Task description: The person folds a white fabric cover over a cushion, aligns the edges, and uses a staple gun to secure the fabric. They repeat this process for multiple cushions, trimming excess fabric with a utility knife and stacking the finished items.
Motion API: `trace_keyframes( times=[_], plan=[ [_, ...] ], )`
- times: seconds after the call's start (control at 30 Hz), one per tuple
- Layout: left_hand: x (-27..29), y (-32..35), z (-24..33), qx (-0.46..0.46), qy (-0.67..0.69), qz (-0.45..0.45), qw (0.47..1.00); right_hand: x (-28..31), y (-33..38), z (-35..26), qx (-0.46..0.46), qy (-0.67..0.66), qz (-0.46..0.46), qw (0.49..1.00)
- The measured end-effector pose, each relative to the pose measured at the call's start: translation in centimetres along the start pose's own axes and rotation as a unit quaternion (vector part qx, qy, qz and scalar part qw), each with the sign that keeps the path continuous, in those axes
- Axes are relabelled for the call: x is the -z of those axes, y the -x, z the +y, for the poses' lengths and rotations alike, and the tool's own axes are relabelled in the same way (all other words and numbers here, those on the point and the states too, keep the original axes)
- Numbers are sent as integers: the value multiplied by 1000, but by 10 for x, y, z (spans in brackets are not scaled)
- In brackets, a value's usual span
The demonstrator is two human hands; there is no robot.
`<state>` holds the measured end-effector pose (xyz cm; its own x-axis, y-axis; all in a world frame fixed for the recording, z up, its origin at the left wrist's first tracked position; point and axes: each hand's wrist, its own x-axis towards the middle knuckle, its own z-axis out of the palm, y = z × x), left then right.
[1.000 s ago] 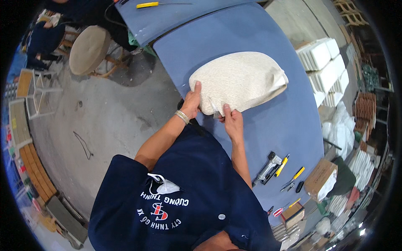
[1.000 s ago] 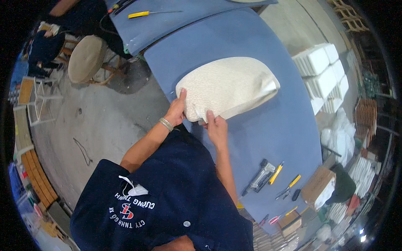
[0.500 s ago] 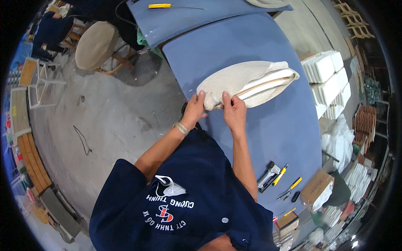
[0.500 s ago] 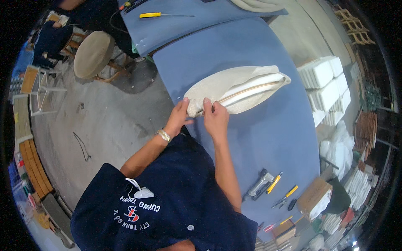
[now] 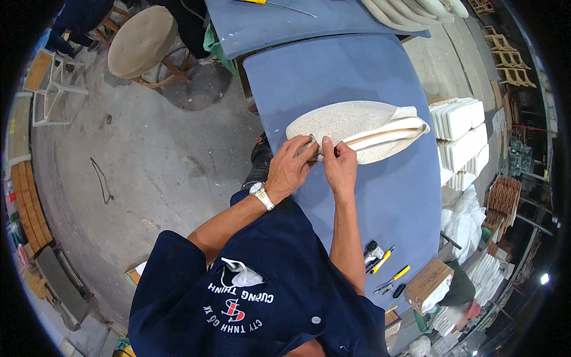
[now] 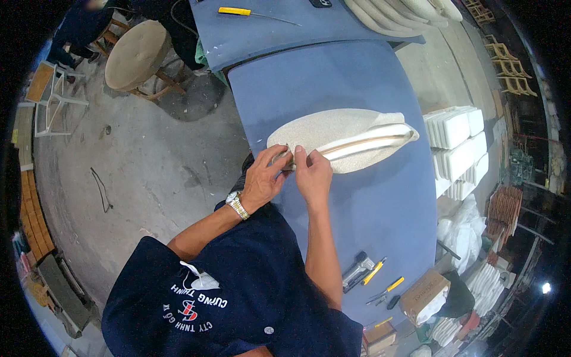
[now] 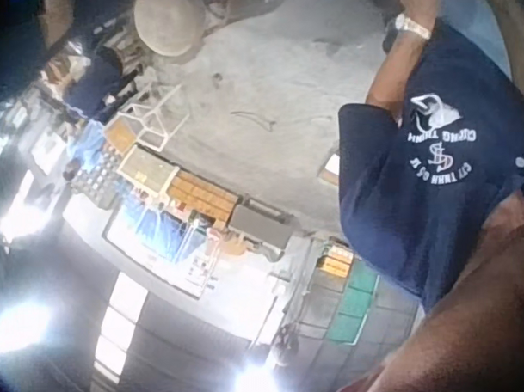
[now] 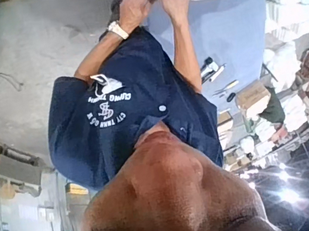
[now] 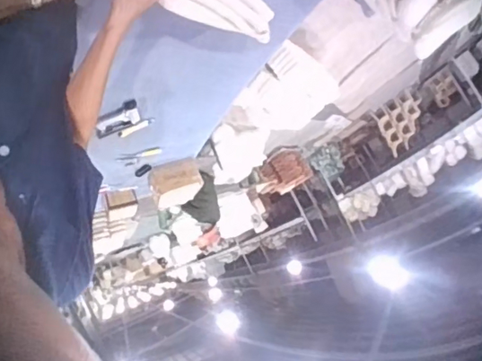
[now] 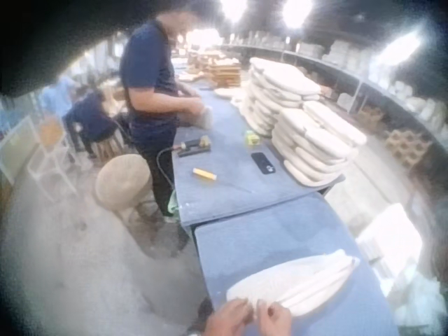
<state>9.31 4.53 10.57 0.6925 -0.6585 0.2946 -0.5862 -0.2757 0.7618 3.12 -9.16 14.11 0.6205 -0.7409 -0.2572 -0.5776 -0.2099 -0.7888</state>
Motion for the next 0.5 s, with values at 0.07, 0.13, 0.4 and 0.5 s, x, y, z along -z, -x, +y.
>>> trace_keyframes(
  times=[0.07,0.13,0.4,0.5],
  plan=[
    [0,1,-1,-9,-4,-4,1000,0,4,2,-10,-39,-20,999],
    [-1,2,-2,-3,9,-9,1000,-1,9,0,-7,-67,-33,997],
    [-4,-5,-15,120,130,39,983,1,6,-2,11,-69,-56,996],
    [-1,-6,-16,119,130,24,984,1,4,5,39,-128,-64,989]
  ],
)
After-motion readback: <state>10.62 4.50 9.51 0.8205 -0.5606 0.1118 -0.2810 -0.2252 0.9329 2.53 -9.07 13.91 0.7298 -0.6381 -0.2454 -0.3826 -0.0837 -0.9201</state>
